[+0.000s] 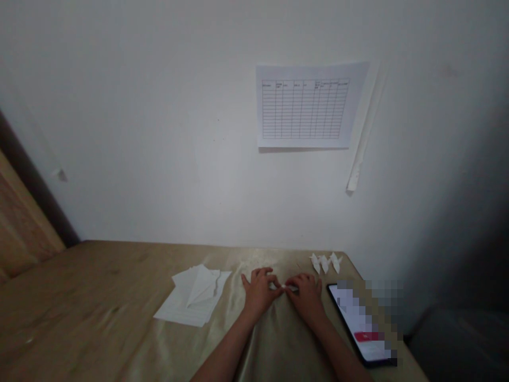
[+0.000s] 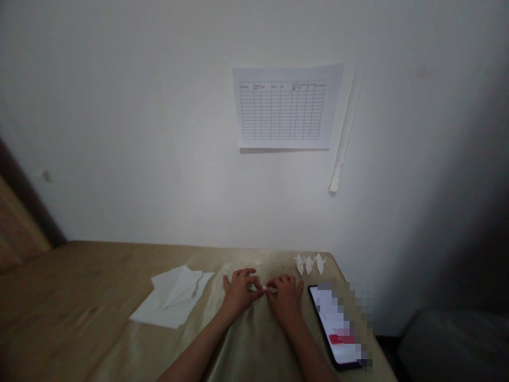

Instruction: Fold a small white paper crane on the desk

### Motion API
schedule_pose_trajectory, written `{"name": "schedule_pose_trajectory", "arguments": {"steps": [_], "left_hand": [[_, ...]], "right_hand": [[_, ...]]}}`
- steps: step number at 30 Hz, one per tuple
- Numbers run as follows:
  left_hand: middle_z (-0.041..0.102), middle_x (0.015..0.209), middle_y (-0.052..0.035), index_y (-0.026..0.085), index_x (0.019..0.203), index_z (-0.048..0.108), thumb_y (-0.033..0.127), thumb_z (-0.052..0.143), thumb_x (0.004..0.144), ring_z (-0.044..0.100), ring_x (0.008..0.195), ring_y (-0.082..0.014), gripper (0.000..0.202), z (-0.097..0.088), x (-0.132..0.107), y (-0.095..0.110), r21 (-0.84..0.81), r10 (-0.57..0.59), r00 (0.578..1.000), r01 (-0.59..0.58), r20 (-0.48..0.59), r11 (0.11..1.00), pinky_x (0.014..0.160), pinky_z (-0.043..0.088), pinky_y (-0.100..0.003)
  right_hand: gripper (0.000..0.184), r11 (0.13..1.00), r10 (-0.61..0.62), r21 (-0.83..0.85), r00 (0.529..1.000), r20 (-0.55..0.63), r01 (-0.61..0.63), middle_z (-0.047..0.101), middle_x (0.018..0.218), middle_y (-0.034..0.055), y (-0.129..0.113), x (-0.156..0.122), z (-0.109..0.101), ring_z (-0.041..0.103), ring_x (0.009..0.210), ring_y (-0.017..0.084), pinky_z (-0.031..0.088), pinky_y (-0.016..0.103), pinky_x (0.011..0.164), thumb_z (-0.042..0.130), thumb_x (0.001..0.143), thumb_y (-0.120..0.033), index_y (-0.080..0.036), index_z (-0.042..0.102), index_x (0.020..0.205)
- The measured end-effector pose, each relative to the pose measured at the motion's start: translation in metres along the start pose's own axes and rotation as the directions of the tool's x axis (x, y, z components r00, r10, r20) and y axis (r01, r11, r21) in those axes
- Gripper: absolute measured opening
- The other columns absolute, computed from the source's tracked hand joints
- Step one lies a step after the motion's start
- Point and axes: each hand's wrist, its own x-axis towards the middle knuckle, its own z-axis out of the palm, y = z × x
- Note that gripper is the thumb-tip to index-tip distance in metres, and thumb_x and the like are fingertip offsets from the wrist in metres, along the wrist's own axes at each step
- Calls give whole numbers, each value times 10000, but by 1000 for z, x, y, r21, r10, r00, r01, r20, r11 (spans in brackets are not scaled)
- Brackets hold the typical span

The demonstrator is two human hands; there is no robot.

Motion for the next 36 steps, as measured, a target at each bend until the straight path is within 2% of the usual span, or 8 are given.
{"name": "schedule_pose_trajectory", "arguments": {"steps": [7, 14, 25, 32, 36], "left_hand": [[609, 1405, 26, 361, 862, 760, 428, 735, 810, 423, 1387, -324, 88, 0, 0, 2, -1, -17, 1000, 17, 6, 1000, 1123, 42, -802], [602, 1416, 48, 367, 861, 756, 363, 725, 796, 399, 1410, -325, 72, -2, 1, 2, -13, -40, 999, 41, 35, 999, 1123, 35, -800], [507, 1532, 92, 437, 958, 759, 334, 706, 804, 283, 1503, -364, 192, -5, 5, -12, 1, -22, 992, 22, 128, 1000, 1128, 22, -802], [526, 1516, 82, 438, 951, 764, 346, 706, 798, 307, 1489, -356, 188, -3, 2, -12, -3, -5, 997, 5, 77, 1000, 1137, 26, -791], [537, 1503, 76, 431, 939, 764, 371, 717, 782, 314, 1481, -363, 174, -4, 0, -10, 13, -2, 998, 1, 66, 1000, 1132, 22, -798]], "right_hand": [[182, 1000, -16, 1, 1000, 25, 16, 704, 1117, 32, 5, 3, -3, 515, 1205, 276, 196, 534, 1128, 621, 896, -394, -334, 766, 988], [161, 1000, 15, 14, 999, 51, -16, 709, 1113, 13, 4, 6, -6, 511, 1215, 279, 176, 559, 1130, 646, 863, -313, -349, 769, 961], [254, 998, -26, -52, 996, 85, 30, 716, 1144, 13, 4, 7, -12, 526, 1219, 276, 221, 536, 1115, 631, 840, -222, -366, 769, 998], [323, 997, -68, 27, 995, 76, 66, 716, 1137, 7, 9, 4, -15, 531, 1220, 256, 186, 513, 1149, 566, 852, -181, -369, 770, 1019], [282, 995, -73, 71, 995, 64, 68, 722, 1114, 5, 11, 4, -15, 542, 1200, 253, 201, 507, 1149, 557, 877, -228, -359, 779, 991]]}}
